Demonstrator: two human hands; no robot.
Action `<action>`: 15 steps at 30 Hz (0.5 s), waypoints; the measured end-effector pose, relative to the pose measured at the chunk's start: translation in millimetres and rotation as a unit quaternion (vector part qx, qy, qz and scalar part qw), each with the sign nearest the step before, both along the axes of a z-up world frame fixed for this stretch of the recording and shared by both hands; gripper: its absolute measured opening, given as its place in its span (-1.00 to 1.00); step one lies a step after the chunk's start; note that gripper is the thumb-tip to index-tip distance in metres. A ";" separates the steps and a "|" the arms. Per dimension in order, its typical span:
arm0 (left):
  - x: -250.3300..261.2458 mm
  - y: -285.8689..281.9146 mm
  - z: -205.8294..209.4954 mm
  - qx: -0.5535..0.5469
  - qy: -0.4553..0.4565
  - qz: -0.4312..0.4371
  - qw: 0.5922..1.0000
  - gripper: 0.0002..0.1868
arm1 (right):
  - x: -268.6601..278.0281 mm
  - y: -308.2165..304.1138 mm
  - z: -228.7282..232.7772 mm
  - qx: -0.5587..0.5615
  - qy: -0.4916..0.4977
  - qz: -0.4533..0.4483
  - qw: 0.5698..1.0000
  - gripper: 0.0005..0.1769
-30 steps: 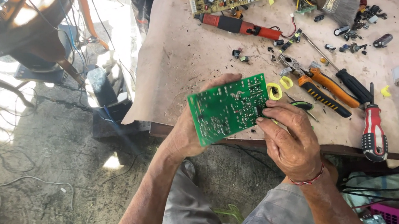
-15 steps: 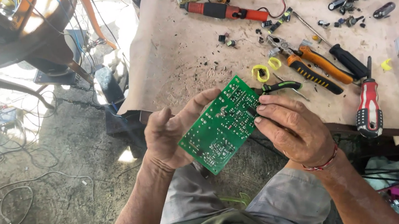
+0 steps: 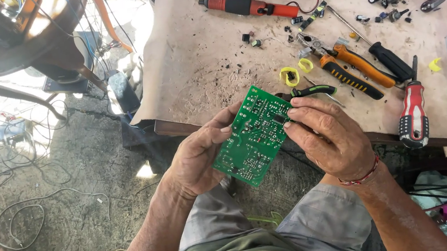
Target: Soldering and desoldering electronic components on a circuit board at a repair bench.
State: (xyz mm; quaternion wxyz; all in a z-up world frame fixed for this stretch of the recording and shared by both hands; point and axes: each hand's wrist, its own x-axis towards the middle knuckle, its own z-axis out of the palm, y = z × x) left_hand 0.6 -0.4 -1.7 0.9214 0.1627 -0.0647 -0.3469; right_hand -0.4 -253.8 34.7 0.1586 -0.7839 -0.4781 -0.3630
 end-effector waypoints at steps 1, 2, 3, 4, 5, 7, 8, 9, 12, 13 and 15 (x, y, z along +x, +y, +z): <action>0.7 0.0 2.9 0.044 -0.014 0.020 0.999 -0.20 | 0.2 1.1 -0.3 0.003 0.005 -0.005 1.000 -0.92; 1.5 -0.3 5.8 0.087 -0.027 0.039 0.995 -0.22 | 0.5 2.0 -0.7 0.006 0.010 -0.010 1.000 -0.92; 1.7 4.6 16.8 0.087 -0.028 0.037 0.995 -0.22 | -2.6 0.7 -2.9 0.005 0.010 -0.012 1.000 -0.92; 2.2 8.9 27.8 0.184 -0.072 0.038 0.980 -0.22 | -5.4 -1.3 -5.2 0.019 0.033 -0.007 0.999 -0.89; 4.3 11.2 38.8 0.277 -0.117 0.034 0.953 -0.22 | -9.9 -5.0 -6.8 0.033 0.055 -0.007 0.998 -0.83; 12.8 18.7 66.0 0.456 -0.134 0.051 0.878 -0.30 | -28.3 -14.4 -7.5 0.041 0.073 -0.028 0.996 -0.82; 19.6 19.1 78.7 0.619 -0.147 0.073 0.768 -0.33 | -38.3 -21.5 -7.8 0.051 0.091 -0.041 0.994 -0.79; 28.2 23.2 74.1 0.609 -0.162 0.054 0.774 -0.33 | -47.8 -32.4 -7.2 0.045 0.089 -0.068 0.993 -0.79; 55.4 27.1 64.8 0.568 -0.119 0.077 0.811 -0.41 | -73.2 -63.7 -0.6 0.021 0.167 -0.135 0.977 -0.76; 60.3 27.2 66.3 0.603 -0.149 0.067 0.781 -0.42 | -77.2 -73.5 4.4 0.015 0.191 -0.158 0.969 -0.78; 69.1 24.8 67.8 0.634 -0.183 0.055 0.749 -0.42 | -85.1 -96.2 11.9 0.008 0.214 -0.186 0.959 -0.79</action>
